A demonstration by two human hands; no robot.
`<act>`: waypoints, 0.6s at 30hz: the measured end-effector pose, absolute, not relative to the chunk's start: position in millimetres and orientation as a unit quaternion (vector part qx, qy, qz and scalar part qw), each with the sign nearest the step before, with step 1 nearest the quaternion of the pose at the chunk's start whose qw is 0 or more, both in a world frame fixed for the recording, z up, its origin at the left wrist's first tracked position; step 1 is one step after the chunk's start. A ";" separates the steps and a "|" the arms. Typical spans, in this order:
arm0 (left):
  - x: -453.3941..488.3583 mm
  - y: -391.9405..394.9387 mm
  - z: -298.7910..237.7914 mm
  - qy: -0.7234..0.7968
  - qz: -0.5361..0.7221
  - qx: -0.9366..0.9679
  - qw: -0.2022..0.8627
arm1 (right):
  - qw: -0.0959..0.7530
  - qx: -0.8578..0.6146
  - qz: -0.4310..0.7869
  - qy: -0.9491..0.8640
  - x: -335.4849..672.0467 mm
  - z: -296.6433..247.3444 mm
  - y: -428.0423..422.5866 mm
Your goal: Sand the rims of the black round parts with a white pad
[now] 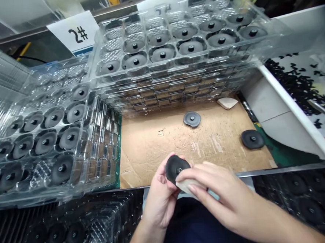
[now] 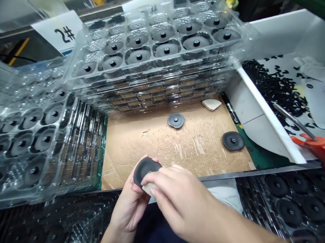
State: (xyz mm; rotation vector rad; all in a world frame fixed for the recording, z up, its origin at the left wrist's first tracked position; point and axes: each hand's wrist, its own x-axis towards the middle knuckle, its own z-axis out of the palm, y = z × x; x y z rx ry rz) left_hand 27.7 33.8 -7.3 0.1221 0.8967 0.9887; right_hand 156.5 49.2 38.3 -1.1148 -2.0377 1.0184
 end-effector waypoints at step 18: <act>23.4 32.3 14.7 0.390 0.436 0.096 0.805 | 0.364 -0.381 0.322 -0.787 175.1 45.0 32.1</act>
